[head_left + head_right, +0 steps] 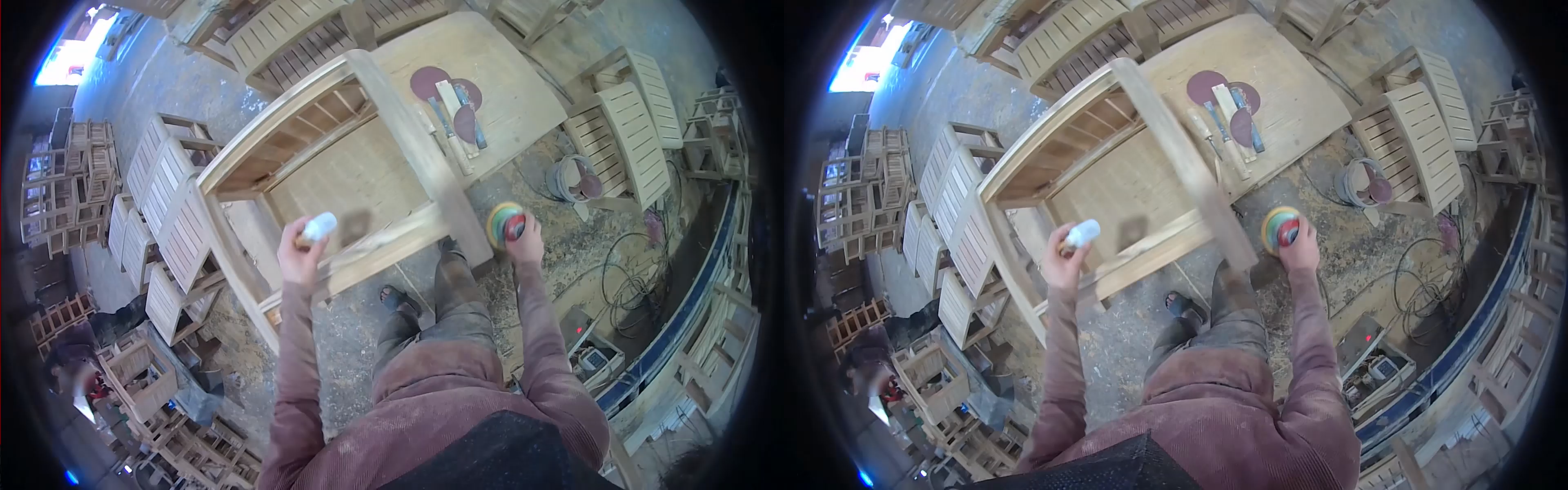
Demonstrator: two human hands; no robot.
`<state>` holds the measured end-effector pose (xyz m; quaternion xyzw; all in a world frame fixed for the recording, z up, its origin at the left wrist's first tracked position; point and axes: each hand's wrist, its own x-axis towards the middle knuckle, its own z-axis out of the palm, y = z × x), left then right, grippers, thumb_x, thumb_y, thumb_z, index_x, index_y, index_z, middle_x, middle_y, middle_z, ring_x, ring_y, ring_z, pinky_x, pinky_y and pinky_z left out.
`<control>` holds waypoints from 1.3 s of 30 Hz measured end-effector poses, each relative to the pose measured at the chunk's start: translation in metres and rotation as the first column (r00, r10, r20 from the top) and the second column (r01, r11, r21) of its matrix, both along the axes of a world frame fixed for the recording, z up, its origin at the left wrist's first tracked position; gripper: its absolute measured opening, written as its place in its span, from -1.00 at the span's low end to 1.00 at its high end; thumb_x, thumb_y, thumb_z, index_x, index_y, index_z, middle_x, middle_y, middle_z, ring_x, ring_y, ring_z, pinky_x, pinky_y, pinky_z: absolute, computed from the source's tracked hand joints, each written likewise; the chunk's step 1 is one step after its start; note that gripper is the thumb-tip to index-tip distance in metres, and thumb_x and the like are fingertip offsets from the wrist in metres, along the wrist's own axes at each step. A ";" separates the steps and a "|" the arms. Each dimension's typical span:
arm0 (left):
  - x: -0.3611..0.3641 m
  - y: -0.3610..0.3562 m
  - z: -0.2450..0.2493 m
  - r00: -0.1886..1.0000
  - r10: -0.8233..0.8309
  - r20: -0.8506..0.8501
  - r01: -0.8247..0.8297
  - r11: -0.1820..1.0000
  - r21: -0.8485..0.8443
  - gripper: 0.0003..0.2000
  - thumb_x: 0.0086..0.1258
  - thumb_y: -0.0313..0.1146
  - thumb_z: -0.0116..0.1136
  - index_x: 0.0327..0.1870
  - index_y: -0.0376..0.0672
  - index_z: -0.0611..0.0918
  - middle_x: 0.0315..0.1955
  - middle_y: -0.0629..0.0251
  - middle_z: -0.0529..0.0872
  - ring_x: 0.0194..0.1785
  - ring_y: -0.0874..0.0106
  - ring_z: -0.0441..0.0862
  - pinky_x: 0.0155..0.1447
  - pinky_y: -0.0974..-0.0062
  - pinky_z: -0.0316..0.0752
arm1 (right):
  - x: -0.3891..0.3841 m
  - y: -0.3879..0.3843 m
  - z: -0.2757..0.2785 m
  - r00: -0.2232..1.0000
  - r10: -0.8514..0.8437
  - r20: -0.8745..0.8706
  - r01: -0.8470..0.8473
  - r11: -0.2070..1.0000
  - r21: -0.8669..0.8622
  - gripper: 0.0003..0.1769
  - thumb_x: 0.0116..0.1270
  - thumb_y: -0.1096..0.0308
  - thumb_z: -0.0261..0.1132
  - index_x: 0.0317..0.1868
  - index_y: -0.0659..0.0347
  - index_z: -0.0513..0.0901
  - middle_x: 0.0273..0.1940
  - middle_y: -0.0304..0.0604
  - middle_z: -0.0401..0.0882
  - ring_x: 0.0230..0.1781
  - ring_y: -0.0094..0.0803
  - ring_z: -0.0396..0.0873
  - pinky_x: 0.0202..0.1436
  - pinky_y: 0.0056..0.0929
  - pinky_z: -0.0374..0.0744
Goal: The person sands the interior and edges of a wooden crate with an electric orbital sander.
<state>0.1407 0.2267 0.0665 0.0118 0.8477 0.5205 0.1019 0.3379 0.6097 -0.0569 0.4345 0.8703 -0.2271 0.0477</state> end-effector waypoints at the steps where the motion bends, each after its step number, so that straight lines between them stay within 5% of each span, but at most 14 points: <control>1: -0.025 0.012 -0.019 0.994 -0.064 0.085 0.066 0.998 -0.016 -0.62 0.02 -0.50 0.37 -0.10 -0.13 0.53 -0.21 0.27 0.61 -0.16 0.42 0.58 -0.16 0.45 0.53 | -0.022 0.024 -0.007 1.000 -0.002 -0.023 0.002 1.000 0.000 -0.22 -0.09 0.36 0.38 0.21 -0.11 0.28 0.13 -0.05 0.36 0.05 0.01 0.47 0.03 -0.11 0.52; 8: -0.127 0.073 -0.189 0.843 -0.355 0.405 0.522 0.723 -0.453 -0.58 -0.15 -0.53 0.41 -0.21 -0.11 0.51 -0.27 0.18 0.63 -0.17 0.19 0.62 -0.09 0.35 0.53 | -0.190 0.155 -0.052 0.996 0.063 -0.059 -0.059 0.996 0.063 -0.24 -0.08 0.33 0.36 0.21 -0.10 0.28 0.11 -0.02 0.37 0.05 0.02 0.47 0.03 -0.11 0.52; 13: -0.144 0.095 -0.262 0.925 -0.197 0.326 0.354 0.760 -0.545 -0.69 -0.02 -0.43 0.34 -0.22 -0.12 0.53 -0.29 0.11 0.63 -0.23 0.09 0.62 -0.08 0.26 0.52 | -0.268 0.202 -0.095 0.978 0.143 -0.152 -0.133 0.988 0.076 -0.18 -0.09 0.34 0.40 0.24 -0.09 0.23 0.11 0.03 0.38 0.03 0.03 0.47 0.05 -0.13 0.51; 17: -0.144 0.119 -0.282 0.913 0.112 0.392 0.081 0.892 -0.444 -0.69 0.32 -0.16 -0.03 -0.12 -0.19 0.58 -0.28 0.07 0.68 -0.22 0.09 0.65 -0.09 0.29 0.54 | -0.291 0.210 -0.115 0.972 0.162 -0.173 -0.160 0.987 0.025 -0.25 -0.05 0.38 0.38 0.21 -0.10 0.27 0.10 0.05 0.39 0.07 0.04 0.45 0.05 -0.11 0.50; 18: -0.142 0.122 -0.289 0.744 0.309 0.592 -0.349 0.936 -0.051 -0.69 0.32 -0.16 -0.03 -0.08 -0.17 0.57 -0.27 0.06 0.68 -0.18 0.08 0.64 -0.06 0.28 0.53 | -0.292 0.207 -0.116 0.973 0.147 -0.176 -0.136 0.988 0.074 -0.24 -0.05 0.38 0.39 0.21 -0.09 0.28 0.10 0.04 0.39 0.05 0.04 0.45 0.03 -0.12 0.50; 19: -0.140 0.122 -0.298 0.496 0.316 0.809 -0.755 0.616 0.223 -0.68 0.32 -0.16 -0.03 -0.05 -0.15 0.56 -0.26 0.05 0.67 -0.14 0.07 0.63 -0.03 0.27 0.53 | -0.295 0.201 -0.113 0.975 0.134 -0.180 -0.113 0.986 0.123 -0.24 -0.05 0.39 0.40 0.21 -0.08 0.28 0.10 0.03 0.39 0.04 0.03 0.46 0.01 -0.13 0.50; 20: -0.139 0.121 -0.305 0.490 0.313 0.813 -0.757 0.616 0.219 -0.68 0.32 -0.16 -0.03 -0.05 -0.15 0.56 -0.26 0.05 0.67 -0.14 0.07 0.63 -0.03 0.27 0.53 | -0.292 0.193 -0.109 0.976 0.135 -0.172 -0.114 0.986 0.125 -0.24 -0.05 0.39 0.40 0.21 -0.08 0.28 0.10 0.03 0.39 0.04 0.03 0.46 0.01 -0.13 0.50; 22: -0.132 0.115 -0.317 0.542 0.309 0.781 -0.696 0.686 0.212 -0.68 0.30 -0.18 0.00 -0.02 -0.15 0.54 -0.23 0.05 0.65 -0.13 0.08 0.62 -0.01 0.28 0.52 | -0.275 0.161 -0.080 0.878 0.431 -0.206 -0.251 0.783 0.569 -0.34 -0.04 0.37 0.39 0.13 0.01 0.36 0.09 0.02 0.40 -0.02 0.00 0.47 -0.04 -0.17 0.51; 24: -0.126 0.111 -0.333 0.590 0.305 0.748 -0.630 0.753 0.190 -0.67 0.29 -0.19 0.02 0.01 -0.15 0.51 -0.20 0.04 0.62 -0.11 0.08 0.60 0.01 0.28 0.51 | -0.240 0.132 -0.091 0.784 0.601 -0.158 -0.443 0.719 0.535 -0.48 -0.01 0.33 0.38 0.01 0.08 0.43 0.03 -0.02 0.43 -0.09 -0.08 0.48 -0.13 -0.21 0.52; 26: -0.118 0.100 -0.346 0.637 0.295 0.712 -0.560 0.812 0.164 -0.65 0.27 -0.21 0.05 0.04 -0.15 0.49 -0.17 0.04 0.60 -0.09 0.09 0.59 0.03 0.28 0.50 | -0.201 0.105 -0.122 0.785 0.602 -0.146 -0.612 0.791 -0.029 -0.58 0.04 0.27 0.35 -0.07 0.11 0.46 -0.09 -0.07 0.49 -0.13 -0.13 0.50 -0.18 -0.23 0.53; 29: -0.114 0.080 -0.365 0.709 0.271 0.652 -0.445 0.888 0.115 -0.61 0.24 -0.24 0.08 0.08 -0.15 0.45 -0.13 0.04 0.57 -0.07 0.10 0.57 0.06 0.29 0.49 | -0.195 0.060 -0.132 0.806 0.535 -0.253 -0.570 0.817 -0.087 -0.60 0.07 0.25 0.33 -0.07 0.07 0.45 -0.21 -0.12 0.52 -0.21 -0.14 0.53 -0.24 -0.23 0.53; 32: -0.106 0.057 -0.380 0.768 0.227 0.599 -0.320 0.946 0.052 -0.56 0.21 -0.26 0.12 0.12 -0.15 0.41 -0.09 0.03 0.53 -0.04 0.11 0.55 0.09 0.30 0.48 | -0.200 0.038 -0.129 0.918 0.386 -0.091 -0.388 0.922 -0.002 -0.63 0.09 0.26 0.31 -0.08 0.03 0.45 -0.25 -0.11 0.53 -0.27 -0.11 0.55 -0.22 -0.21 0.54; 34: -0.108 0.045 -0.392 0.807 0.186 0.560 -0.233 0.972 0.013 -0.53 0.19 -0.28 0.15 0.15 -0.15 0.38 -0.06 0.03 0.51 -0.02 0.11 0.54 0.11 0.30 0.47 | -0.206 0.038 -0.138 0.943 0.289 0.163 -0.255 0.946 -0.202 -0.63 0.08 0.26 0.31 -0.07 -0.01 0.45 -0.22 -0.13 0.51 -0.21 -0.12 0.53 -0.21 -0.18 0.54; 39: -0.107 0.011 -0.409 0.865 0.102 0.492 -0.072 0.994 -0.079 -0.45 0.15 -0.31 0.19 0.20 -0.14 0.33 -0.01 0.02 0.46 0.01 0.12 0.51 0.15 0.31 0.45 | -0.210 0.061 -0.141 0.952 0.302 -0.049 -0.300 0.953 0.043 -0.69 0.05 0.32 0.27 -0.14 -0.02 0.48 -0.22 -0.17 0.47 -0.16 -0.14 0.51 -0.18 -0.19 0.53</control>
